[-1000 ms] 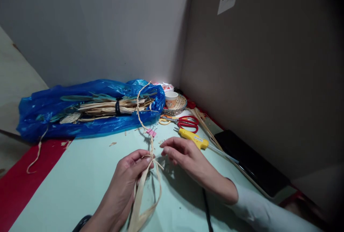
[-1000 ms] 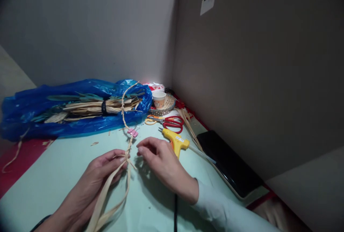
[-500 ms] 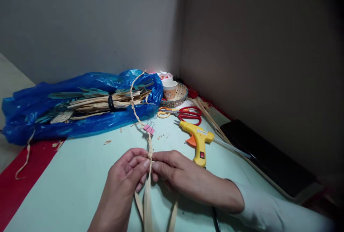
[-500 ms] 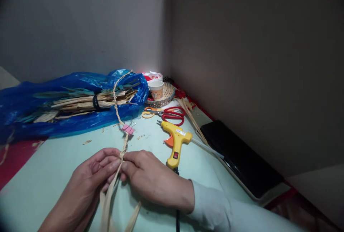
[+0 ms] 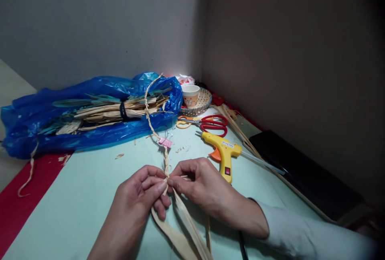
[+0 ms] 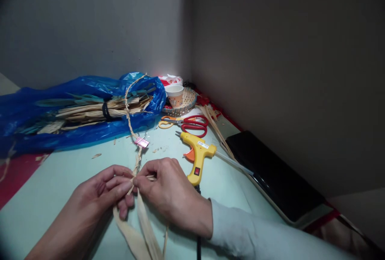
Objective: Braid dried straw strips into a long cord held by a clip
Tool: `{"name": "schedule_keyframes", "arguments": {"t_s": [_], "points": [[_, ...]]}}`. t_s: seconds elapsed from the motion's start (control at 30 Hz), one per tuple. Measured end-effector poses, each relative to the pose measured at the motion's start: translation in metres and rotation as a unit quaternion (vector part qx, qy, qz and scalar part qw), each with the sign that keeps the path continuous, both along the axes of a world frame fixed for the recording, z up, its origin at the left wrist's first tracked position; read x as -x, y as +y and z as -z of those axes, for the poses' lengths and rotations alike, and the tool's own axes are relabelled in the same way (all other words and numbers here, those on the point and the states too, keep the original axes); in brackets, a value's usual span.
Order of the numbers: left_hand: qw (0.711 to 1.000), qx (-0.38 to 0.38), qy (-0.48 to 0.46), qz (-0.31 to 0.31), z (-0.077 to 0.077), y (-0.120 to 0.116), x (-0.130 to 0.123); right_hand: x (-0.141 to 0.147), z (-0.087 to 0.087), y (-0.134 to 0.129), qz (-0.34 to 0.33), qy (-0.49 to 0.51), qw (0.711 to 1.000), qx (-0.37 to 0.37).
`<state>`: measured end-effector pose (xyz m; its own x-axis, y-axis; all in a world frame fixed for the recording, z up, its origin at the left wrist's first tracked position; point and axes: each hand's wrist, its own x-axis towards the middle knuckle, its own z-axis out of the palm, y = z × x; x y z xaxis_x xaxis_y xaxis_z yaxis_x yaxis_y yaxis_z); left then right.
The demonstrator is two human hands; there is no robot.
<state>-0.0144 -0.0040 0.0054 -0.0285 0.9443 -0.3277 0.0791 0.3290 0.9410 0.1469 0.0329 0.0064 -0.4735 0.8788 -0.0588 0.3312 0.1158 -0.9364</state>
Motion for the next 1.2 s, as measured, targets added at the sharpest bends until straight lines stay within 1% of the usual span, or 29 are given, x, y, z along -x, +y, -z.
{"name": "schedule_keyframes", "arguments": {"t_s": [0.1, 0.2, 0.33, 0.43, 0.53, 0.67, 0.73, 0.8, 0.9, 0.97, 1.0, 1.07, 1.17, 1.2], "points": [[0.998, 0.009, 0.059, -0.026, -0.007, 0.0, -0.002, -0.001, 0.002, 0.0, 0.003, 0.017, 1.0, 0.014], [0.994, 0.001, 0.098, -0.039, -0.013, -0.001, -0.005, -0.002, 0.002, 0.002, -0.023, 0.046, 0.998, 0.031], [0.992, -0.01, 0.12, -0.05, -0.014, -0.002, -0.005, -0.005, -0.004, 0.006, -0.067, 0.075, 0.992, 0.07], [0.992, -0.004, 0.121, -0.038, -0.013, -0.001, -0.003, -0.005, -0.007, 0.008, -0.066, 0.064, 0.992, 0.088], [0.989, 0.004, 0.146, -0.025, -0.012, -0.002, -0.003, -0.003, -0.005, 0.006, -0.051, 0.036, 0.995, 0.073], [0.964, -0.018, 0.267, -0.008, -0.011, -0.007, -0.007, -0.001, 0.001, 0.004, -0.037, 0.02, 0.998, 0.036], [0.954, -0.038, 0.296, -0.002, -0.01, -0.008, -0.008, 0.0, 0.003, 0.003, -0.035, 0.015, 0.999, 0.018], [0.964, -0.038, 0.263, -0.005, -0.01, -0.008, -0.008, 0.0, 0.003, 0.002, -0.032, 0.013, 0.999, 0.001], [0.987, -0.007, 0.157, -0.013, -0.009, -0.008, -0.008, 0.002, 0.002, -0.001, -0.015, 0.011, 0.999, -0.037], [0.99, 0.01, 0.133, -0.039, -0.009, -0.01, -0.01, 0.004, 0.002, -0.003, -0.002, 0.007, 0.998, -0.061], [0.988, 0.012, 0.143, -0.059, -0.009, -0.011, -0.012, 0.005, 0.001, -0.003, 0.003, 0.004, 0.998, -0.066], [0.974, -0.007, 0.209, -0.092, -0.008, -0.014, -0.015, 0.006, 0.001, -0.004, 0.006, 0.004, 0.998, -0.065], [0.931, -0.067, 0.345, -0.096, -0.008, -0.017, -0.018, 0.006, 0.0, -0.003, -0.001, 0.011, 0.998, -0.061], [0.92, -0.082, 0.371, -0.095, -0.008, -0.017, -0.018, 0.006, 0.0, -0.002, -0.004, 0.016, 0.998, -0.06]]}}
